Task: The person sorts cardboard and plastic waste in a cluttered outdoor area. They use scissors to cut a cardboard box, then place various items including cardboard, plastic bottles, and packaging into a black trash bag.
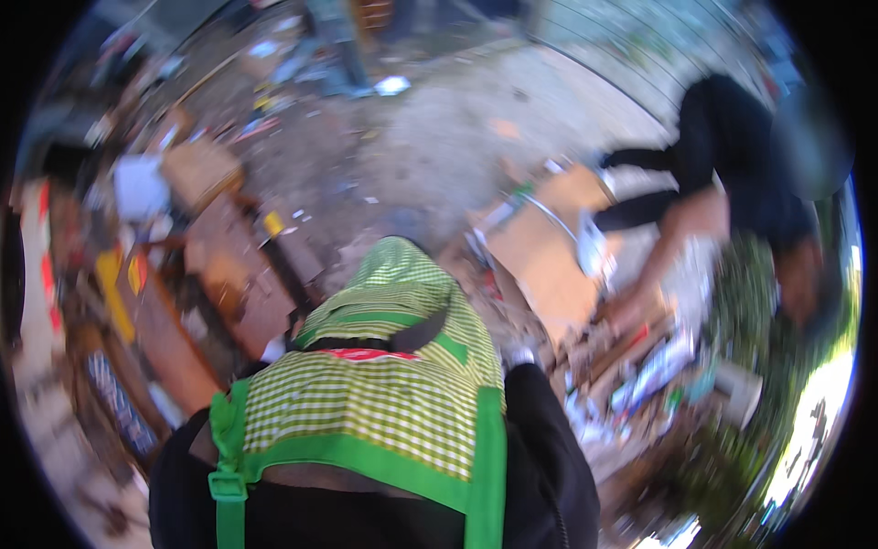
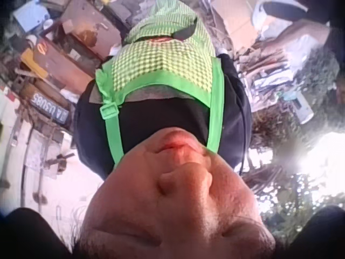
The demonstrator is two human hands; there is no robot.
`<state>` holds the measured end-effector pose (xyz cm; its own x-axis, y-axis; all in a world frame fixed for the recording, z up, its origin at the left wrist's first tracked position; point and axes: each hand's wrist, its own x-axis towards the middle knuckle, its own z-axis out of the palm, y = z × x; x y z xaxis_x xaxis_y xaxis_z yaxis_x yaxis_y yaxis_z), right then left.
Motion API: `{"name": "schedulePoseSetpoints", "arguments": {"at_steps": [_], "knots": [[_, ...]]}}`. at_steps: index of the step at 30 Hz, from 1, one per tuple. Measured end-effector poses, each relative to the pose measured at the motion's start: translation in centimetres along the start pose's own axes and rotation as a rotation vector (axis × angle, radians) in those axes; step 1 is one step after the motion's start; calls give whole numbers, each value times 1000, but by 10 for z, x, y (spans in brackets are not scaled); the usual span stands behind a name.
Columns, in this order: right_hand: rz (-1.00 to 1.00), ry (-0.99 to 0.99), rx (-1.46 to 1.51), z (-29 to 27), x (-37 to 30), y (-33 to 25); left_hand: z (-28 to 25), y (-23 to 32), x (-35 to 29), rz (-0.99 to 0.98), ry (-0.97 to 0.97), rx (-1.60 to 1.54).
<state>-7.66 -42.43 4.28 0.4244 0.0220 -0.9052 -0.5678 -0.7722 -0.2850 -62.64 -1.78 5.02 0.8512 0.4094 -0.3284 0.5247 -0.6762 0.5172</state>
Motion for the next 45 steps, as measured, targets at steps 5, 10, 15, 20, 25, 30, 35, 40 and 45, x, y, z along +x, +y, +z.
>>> {"name": "schedulePoseSetpoints", "arguments": {"at_steps": [5,10,15,20,25,30,35,40,45], "knots": [[-206,-229,-609,50,54,-137,15,-5,24,-1029,379,-763],[-311,-327,-889,116,139,-336,-19,-21,46,-1238,569,-1319],[-200,-426,-899,221,207,-584,-65,-6,103,-1533,289,-1187],[-312,-230,-1058,365,184,-829,-89,-15,180,-1496,516,-944],[-549,-272,-1046,558,131,-963,-79,-32,239,-1761,694,-1590],[-517,-672,-977,752,42,-983,-100,-115,298,-1747,812,-1870],[-600,-557,-1660,910,5,-1012,-208,-267,327,-1577,948,-1814],[-583,-606,-1508,1071,2,-1064,-305,-389,315,-1628,1154,-1643],[-719,-457,-1810,1275,58,-1099,-360,-507,321,-1784,1248,-1424]]}}
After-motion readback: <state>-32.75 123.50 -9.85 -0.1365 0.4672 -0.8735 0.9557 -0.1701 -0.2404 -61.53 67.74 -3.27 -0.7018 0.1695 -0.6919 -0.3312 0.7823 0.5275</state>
